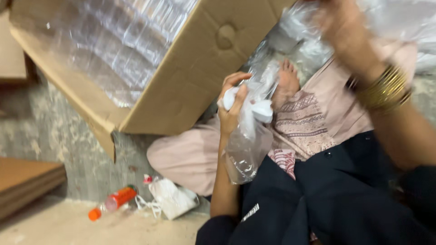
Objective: The person sits on the floor and packs clear plastic containers into white plastic bags one at a time, placing each filled bag onto a growing pile beside them. They occasionally reach into a cardboard box to retrieve more containers and handle white straps or ties on the bags.
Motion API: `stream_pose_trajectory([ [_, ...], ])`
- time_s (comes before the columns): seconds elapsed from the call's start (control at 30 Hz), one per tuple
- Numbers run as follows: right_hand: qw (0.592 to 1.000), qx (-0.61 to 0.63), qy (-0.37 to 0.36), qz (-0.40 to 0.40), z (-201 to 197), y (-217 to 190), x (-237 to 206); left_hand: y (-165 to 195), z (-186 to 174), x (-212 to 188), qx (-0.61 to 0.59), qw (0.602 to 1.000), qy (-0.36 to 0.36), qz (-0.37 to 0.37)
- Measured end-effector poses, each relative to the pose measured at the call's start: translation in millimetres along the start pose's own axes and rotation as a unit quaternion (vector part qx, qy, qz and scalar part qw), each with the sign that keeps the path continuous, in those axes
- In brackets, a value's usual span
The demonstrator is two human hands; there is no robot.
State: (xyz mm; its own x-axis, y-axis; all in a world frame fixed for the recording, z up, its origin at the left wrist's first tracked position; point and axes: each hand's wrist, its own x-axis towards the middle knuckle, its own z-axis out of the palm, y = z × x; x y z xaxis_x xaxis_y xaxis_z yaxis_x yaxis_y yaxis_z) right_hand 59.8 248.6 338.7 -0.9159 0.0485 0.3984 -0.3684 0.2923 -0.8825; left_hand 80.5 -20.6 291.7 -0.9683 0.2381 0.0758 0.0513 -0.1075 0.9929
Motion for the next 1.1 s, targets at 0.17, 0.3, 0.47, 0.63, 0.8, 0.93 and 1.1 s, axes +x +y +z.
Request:
stream_pose_trajectory([
  [0.17, 0.975, -0.071, -0.212, 0.012, 58.0, -0.9, -35.6, 13.9, 0.6, -1.1, -0.016, 1.000, -0.011, 0.008],
  [0.3, 0.950, -0.031, -0.239, 0.200, 48.3, 1.6, -37.5, 25.9, 1.7, -0.4, -0.138, 0.986, 0.009, -0.094],
  [0.47, 0.992, -0.025, -0.112, -0.045, 56.9, -26.3, -47.4, 23.0, 15.3, 0.1, 0.117, 0.989, 0.063, 0.068],
  [0.63, 0.973, -0.036, -0.229, -0.007, 68.9, -26.2, -63.9, 5.9, 15.4, -3.7, 0.041, 0.997, 0.040, 0.056],
  [0.8, 0.976, -0.178, -0.108, 0.065, 42.0, 20.8, -43.8, -11.8, -5.1, -12.6, 0.050, 0.984, 0.170, -0.031],
  [0.93, 0.889, -0.428, -0.063, -0.153, 26.1, 69.8, -6.1, -19.5, -19.8, -25.0, 0.092, 0.983, 0.159, -0.008],
  [1.1, 0.863, -0.484, -0.087, -0.116, 24.5, 135.4, 12.2, -18.8, -32.6, -28.6, 0.097, 0.982, 0.152, -0.064],
])
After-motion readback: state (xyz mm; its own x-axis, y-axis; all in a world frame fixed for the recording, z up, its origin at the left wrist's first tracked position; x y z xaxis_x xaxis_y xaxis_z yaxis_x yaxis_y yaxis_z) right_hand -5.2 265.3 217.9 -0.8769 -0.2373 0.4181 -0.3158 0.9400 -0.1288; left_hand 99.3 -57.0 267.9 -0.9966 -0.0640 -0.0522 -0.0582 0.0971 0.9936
